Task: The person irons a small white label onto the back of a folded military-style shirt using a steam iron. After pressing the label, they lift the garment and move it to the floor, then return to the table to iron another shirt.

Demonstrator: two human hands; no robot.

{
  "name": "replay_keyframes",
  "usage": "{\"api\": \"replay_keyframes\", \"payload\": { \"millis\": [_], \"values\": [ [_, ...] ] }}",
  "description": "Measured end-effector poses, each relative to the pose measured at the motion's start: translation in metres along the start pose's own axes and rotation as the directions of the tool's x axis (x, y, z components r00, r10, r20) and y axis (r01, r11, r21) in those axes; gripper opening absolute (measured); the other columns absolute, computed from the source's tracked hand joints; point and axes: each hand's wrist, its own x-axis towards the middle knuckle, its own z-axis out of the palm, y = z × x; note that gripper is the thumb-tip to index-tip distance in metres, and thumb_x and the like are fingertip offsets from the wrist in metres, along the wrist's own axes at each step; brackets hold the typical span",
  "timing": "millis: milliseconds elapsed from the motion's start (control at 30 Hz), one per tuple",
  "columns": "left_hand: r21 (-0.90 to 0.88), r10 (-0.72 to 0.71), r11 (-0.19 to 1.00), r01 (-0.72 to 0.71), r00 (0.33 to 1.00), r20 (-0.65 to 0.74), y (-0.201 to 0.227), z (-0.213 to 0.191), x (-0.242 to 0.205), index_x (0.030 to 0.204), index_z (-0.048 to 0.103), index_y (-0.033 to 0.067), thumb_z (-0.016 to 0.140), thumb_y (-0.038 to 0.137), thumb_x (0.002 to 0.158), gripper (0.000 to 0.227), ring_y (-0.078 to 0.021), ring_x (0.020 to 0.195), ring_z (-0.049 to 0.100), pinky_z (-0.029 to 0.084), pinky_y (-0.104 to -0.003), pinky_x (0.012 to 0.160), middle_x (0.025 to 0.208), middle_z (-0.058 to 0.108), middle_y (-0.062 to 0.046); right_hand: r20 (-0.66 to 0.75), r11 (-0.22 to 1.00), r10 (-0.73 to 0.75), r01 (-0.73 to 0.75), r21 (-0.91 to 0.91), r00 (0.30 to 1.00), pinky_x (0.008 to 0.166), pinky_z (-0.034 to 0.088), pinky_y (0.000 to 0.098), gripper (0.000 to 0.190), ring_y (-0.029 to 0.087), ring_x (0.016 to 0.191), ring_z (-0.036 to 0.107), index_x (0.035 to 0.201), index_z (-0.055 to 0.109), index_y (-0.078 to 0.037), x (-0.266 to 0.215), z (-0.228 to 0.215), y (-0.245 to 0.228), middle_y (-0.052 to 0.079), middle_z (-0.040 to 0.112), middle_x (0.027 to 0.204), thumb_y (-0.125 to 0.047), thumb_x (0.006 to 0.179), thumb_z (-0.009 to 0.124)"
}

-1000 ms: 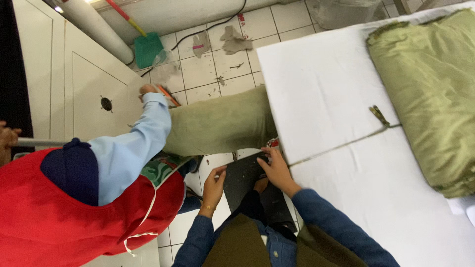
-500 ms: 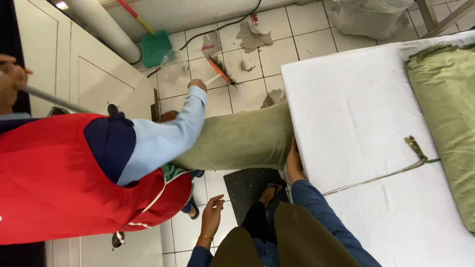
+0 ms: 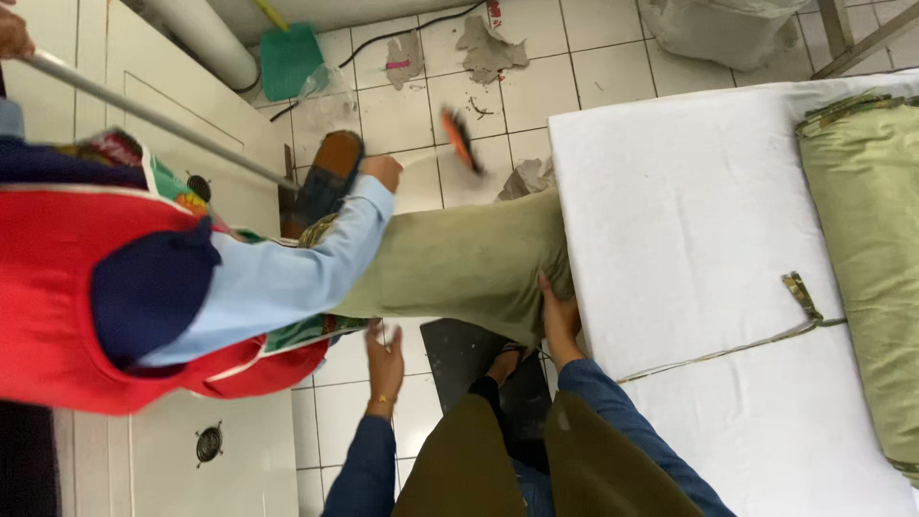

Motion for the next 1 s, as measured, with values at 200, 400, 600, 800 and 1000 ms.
{"api": "replay_keyframes", "payload": {
  "millis": [200, 400, 600, 800, 1000],
  "values": [
    [0.123, 0.268, 0.963, -0.238, 0.86, -0.433, 0.019, -0.03, 0.064, 0.141, 0.028, -0.0044, 0.058, 0.027, 0.1, 0.06, -0.0441, 0.124, 0.046, 0.039, -0.052, 0.106, 0.133, 0.037, -0.03, 0.026, 0.984, -0.068, 0.071, -0.161, 0.997, 0.11, 0.031, 0.0565, 0.102, 0.037, 0.135, 0.038, 0.148, 0.031, -0.004, 0.003, 0.004, 0.017, 0.02, 0.039, 0.144, -0.05, 0.074, 0.086],
    [0.045, 0.112, 0.993, -0.107, 0.78, -0.616, 0.027, -0.061, 0.129, 0.146, 0.03, 0.0083, 0.047, 0.073, 0.095, 0.084, -0.0485, 0.143, 0.013, 0.007, -0.052, 0.12, 0.148, 0.028, -0.024, 0.048, 0.988, -0.144, 0.146, -0.054, 0.988, 0.112, 0.033, 0.0541, 0.078, 0.038, 0.135, 0.039, 0.142, 0.037, 0.004, 0.005, -0.001, 0.032, 0.025, 0.043, 0.142, -0.03, 0.085, 0.078],
    [-0.087, -0.092, 0.993, 0.074, 0.969, -0.228, 0.023, -0.082, 0.129, 0.152, 0.022, 0.006, 0.052, 0.078, 0.087, 0.102, -0.0392, 0.144, 0.024, 0.017, -0.048, 0.121, 0.156, 0.025, -0.025, 0.071, 0.929, -0.202, 0.214, -0.301, 0.977, 0.122, 0.006, 0.0552, 0.1, 0.045, 0.146, 0.01, 0.148, 0.008, 0.014, 0.004, -0.005, 0.046, 0.038, 0.009, 0.153, -0.033, 0.085, 0.071],
    [-0.566, -0.158, 0.812, 0.143, 0.987, 0.022, 0.062, -0.068, 0.041, 0.154, 0.022, 0.008, 0.024, 0.095, 0.075, 0.117, -0.0393, 0.145, 0.022, 0.019, -0.049, 0.119, 0.155, 0.027, -0.024, 0.078, 0.678, -0.56, 0.51, -0.53, 0.825, 0.109, 0.019, 0.0666, 0.097, 0.05, 0.136, 0.024, 0.151, 0.009, -0.002, -0.012, -0.003, 0.053, 0.03, 0.022, 0.145, -0.01, 0.08, 0.074],
    [-0.568, -0.214, 0.807, 0.164, 0.977, -0.022, -0.013, -0.047, 0.011, 0.144, 0.04, -0.0008, 0.044, 0.061, 0.098, 0.078, -0.0421, 0.139, 0.033, 0.026, -0.053, 0.116, 0.145, 0.04, -0.03, 0.526, 0.449, -0.659, 0.842, -0.298, 0.538, 0.101, 0.041, 0.047, 0.046, 0.038, 0.118, 0.051, 0.128, 0.051, 0.0, -0.063, 0.036, 0.046, 0.019, 0.053, 0.117, -0.012, 0.088, 0.069]
  ]
}}
